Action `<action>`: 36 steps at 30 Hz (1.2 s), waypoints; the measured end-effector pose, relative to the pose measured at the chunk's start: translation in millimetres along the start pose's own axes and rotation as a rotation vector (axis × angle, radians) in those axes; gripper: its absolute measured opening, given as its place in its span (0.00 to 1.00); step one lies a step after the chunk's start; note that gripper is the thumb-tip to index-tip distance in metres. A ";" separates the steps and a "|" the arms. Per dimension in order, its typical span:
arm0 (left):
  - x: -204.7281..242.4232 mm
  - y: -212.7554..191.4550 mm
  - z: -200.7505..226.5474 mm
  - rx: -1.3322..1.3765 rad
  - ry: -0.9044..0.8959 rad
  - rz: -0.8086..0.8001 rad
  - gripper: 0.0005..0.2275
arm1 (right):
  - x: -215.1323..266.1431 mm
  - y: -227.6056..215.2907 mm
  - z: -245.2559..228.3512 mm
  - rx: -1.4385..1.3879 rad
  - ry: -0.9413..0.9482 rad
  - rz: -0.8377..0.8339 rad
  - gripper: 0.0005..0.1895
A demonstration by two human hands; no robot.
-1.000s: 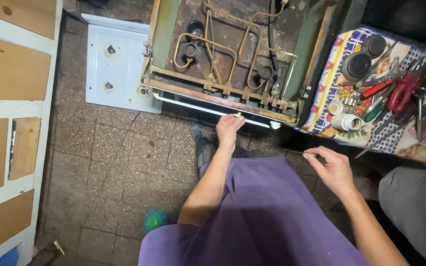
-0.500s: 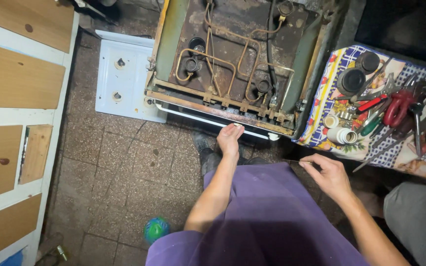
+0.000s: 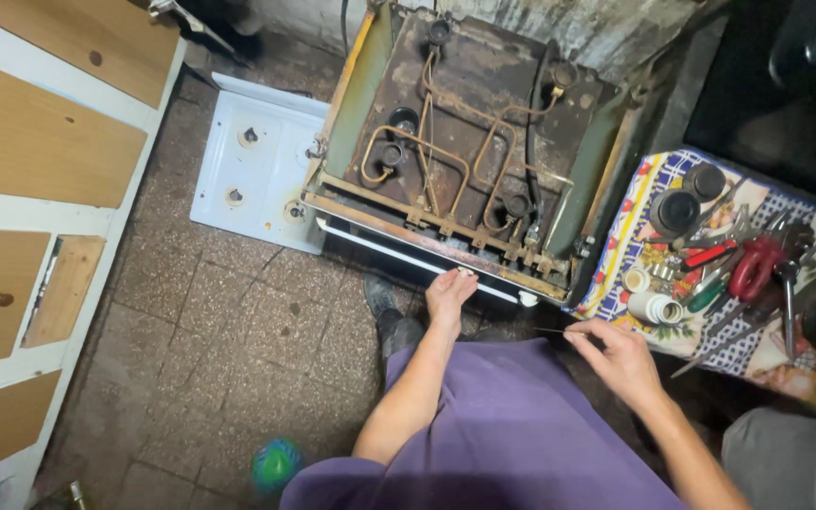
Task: Dismantling and inspecting the internal components of a gas stove for repair
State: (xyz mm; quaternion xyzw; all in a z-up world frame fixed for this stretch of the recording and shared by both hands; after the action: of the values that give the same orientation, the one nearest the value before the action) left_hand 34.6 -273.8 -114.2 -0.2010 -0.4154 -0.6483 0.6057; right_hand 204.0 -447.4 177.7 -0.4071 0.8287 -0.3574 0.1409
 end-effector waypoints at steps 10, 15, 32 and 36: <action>20.3 11.7 7.4 0.033 -0.260 -0.020 0.17 | 0.7 19.6 19.6 0.095 0.114 -0.009 0.07; 11.2 12.6 2.6 0.016 -0.364 -0.104 0.14 | -17.0 36.3 0.7 0.059 0.220 0.004 0.08; -104.5 259.3 352.0 -1.241 0.919 -0.665 0.25 | -39.5 103.5 -54.7 0.063 0.685 0.137 0.08; -177.3 332.0 354.5 -1.400 1.324 -0.626 0.32 | -33.7 109.6 -63.6 0.018 0.745 0.175 0.08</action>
State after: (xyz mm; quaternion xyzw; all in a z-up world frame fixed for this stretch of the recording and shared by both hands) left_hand 297.7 139.2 51.9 0.0070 0.4432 -0.8569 0.2632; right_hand 128.9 -345.6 143.1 -0.1759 0.8514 -0.4750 -0.1363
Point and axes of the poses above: each hand's wrist, its own x-axis away from the middle knuckle, its own y-axis out of the palm, z = x × y, the point moved 8 cm from there along -x, towards the middle knuckle, and after that the axes turned 8 degrees about z, right-handed, at the moved point
